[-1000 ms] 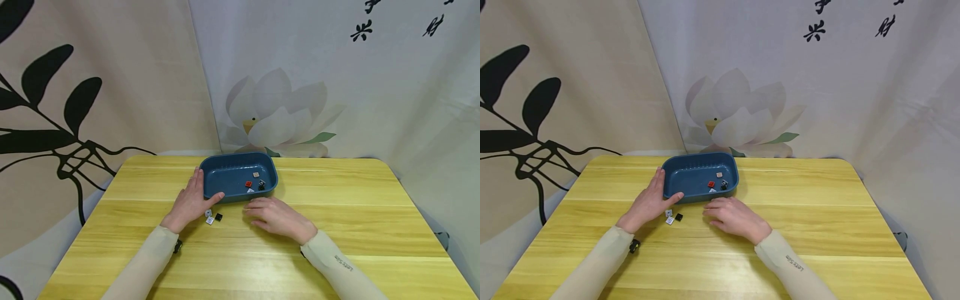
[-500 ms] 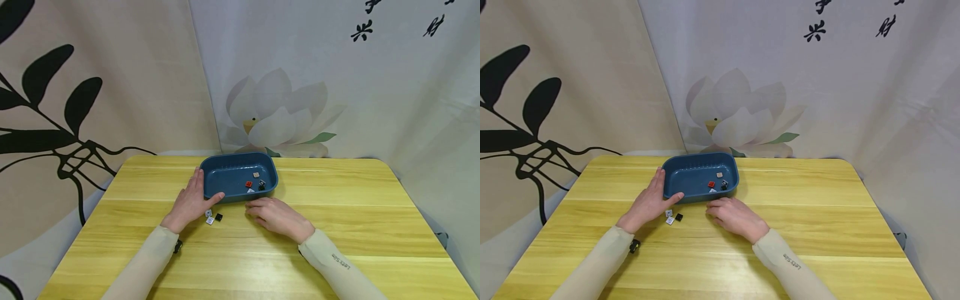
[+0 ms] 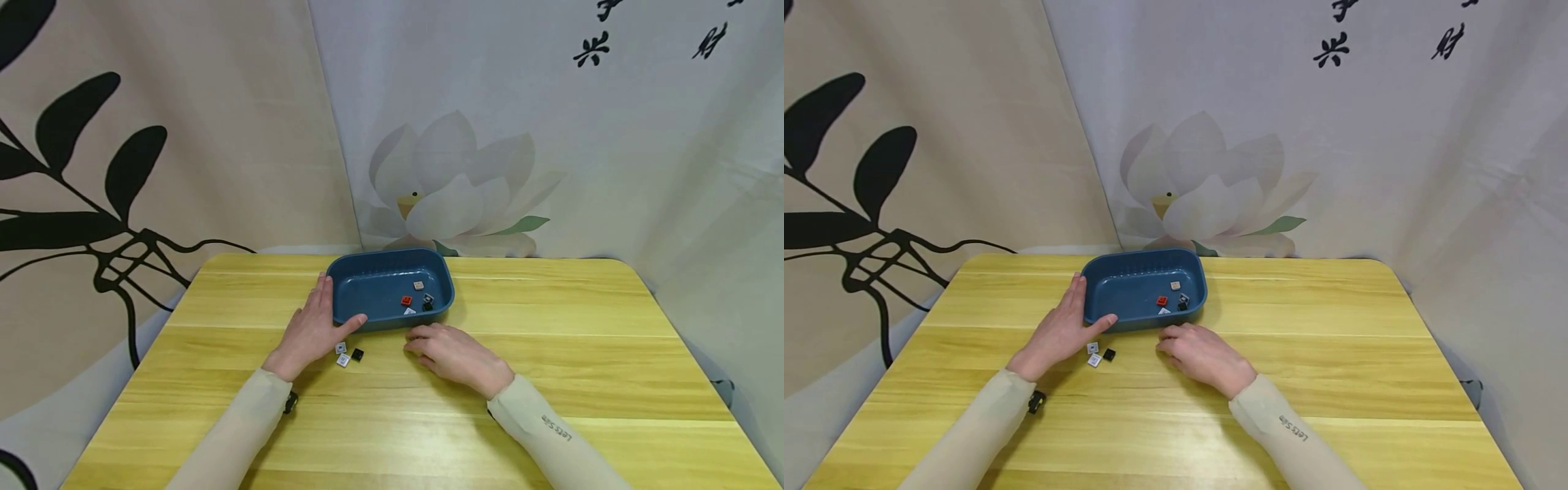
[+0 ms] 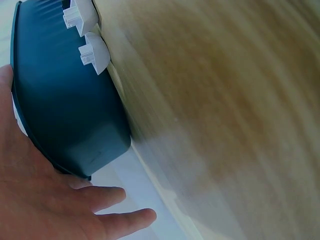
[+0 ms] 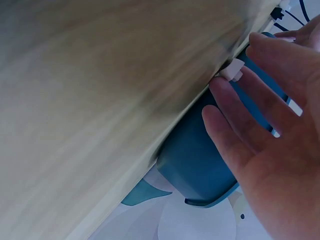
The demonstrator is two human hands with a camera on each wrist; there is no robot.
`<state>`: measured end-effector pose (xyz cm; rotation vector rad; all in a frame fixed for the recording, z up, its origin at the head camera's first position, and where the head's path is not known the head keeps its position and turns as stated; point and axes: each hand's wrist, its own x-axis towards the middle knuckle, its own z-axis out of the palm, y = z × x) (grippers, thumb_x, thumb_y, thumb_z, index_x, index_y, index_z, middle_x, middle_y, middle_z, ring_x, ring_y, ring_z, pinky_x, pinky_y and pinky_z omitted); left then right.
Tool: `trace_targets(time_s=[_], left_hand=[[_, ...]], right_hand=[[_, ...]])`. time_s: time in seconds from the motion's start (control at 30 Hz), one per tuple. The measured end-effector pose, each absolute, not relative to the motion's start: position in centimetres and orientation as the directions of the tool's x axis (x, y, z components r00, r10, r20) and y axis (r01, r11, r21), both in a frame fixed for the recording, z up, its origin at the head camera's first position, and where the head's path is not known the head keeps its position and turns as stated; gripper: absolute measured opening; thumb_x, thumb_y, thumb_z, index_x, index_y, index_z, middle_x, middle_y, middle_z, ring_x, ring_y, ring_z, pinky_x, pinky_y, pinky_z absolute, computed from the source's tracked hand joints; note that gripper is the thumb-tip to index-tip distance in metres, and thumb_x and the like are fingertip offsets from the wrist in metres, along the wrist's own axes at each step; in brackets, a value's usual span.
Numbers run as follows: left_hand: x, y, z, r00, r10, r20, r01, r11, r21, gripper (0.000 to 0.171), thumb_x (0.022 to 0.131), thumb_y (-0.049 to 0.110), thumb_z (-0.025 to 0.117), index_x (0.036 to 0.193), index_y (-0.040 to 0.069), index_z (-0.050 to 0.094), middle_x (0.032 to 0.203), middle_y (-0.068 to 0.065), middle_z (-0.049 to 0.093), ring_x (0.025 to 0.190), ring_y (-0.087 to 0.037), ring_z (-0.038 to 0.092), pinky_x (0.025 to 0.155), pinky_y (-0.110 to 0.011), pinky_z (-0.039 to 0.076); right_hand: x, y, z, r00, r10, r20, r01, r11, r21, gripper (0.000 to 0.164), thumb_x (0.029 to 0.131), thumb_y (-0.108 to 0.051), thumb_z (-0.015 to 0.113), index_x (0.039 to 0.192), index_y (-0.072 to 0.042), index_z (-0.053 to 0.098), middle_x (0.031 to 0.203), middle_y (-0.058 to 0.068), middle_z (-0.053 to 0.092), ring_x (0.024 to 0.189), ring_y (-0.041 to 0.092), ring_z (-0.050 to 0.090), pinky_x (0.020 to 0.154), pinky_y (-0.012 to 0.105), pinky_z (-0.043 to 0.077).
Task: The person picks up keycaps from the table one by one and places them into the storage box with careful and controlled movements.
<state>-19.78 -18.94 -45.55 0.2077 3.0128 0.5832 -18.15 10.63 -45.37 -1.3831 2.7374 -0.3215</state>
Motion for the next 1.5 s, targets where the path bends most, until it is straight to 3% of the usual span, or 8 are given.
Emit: trace_targets(time_s=[0.6, 1.2, 1.5], left_hand=[[-19.82, -19.01, -45.65, -0.988, 0.149, -0.030, 0.126, 0.915, 0.382, 0.123, 0.090, 0.084, 0.047, 0.163, -0.005, 0.004, 0.172, -0.019, -0.002, 0.154, -0.046, 0.020, 0.109, -0.076, 0.030], [-19.60, -19.04, -45.87, -0.988, 0.153, -0.031, 0.130, 0.917, 0.378, 0.122, 0.091, 0.084, 0.046, 0.163, -0.005, 0.004, 0.172, -0.020, -0.001, 0.154, -0.046, 0.019, 0.109, -0.077, 0.029], [-19.74, -19.07, -45.81, -0.988, 0.153, -0.027, 0.131, 0.914, 0.384, 0.123, 0.090, 0.084, 0.046, 0.164, -0.004, 0.003, 0.172, -0.019, -0.002, 0.154, -0.047, 0.020, 0.110, -0.077, 0.028]], right_hand=[[-18.25, 10.55, -45.46, -0.594, -0.803, 0.047, -0.793, 0.575, -0.202, 0.011, 0.097, -0.013, 0.075, 0.107, -0.015, 0.078, 0.104, -0.002, 0.066, 0.093, 0.012, 0.062, 0.088, 0.030, 0.056], [-17.89, 10.92, -45.42, -0.610, -0.792, 0.027, -0.773, 0.588, -0.237, 0.009, 0.096, -0.014, 0.076, 0.104, -0.014, 0.079, 0.099, -0.003, 0.067, 0.087, 0.009, 0.063, 0.082, 0.027, 0.057], [-17.65, 11.39, -44.84, -0.615, -0.777, 0.134, -0.780, 0.576, -0.243, 0.008, 0.096, -0.014, 0.076, 0.104, -0.014, 0.079, 0.098, -0.004, 0.068, 0.086, 0.009, 0.064, 0.081, 0.027, 0.058]])
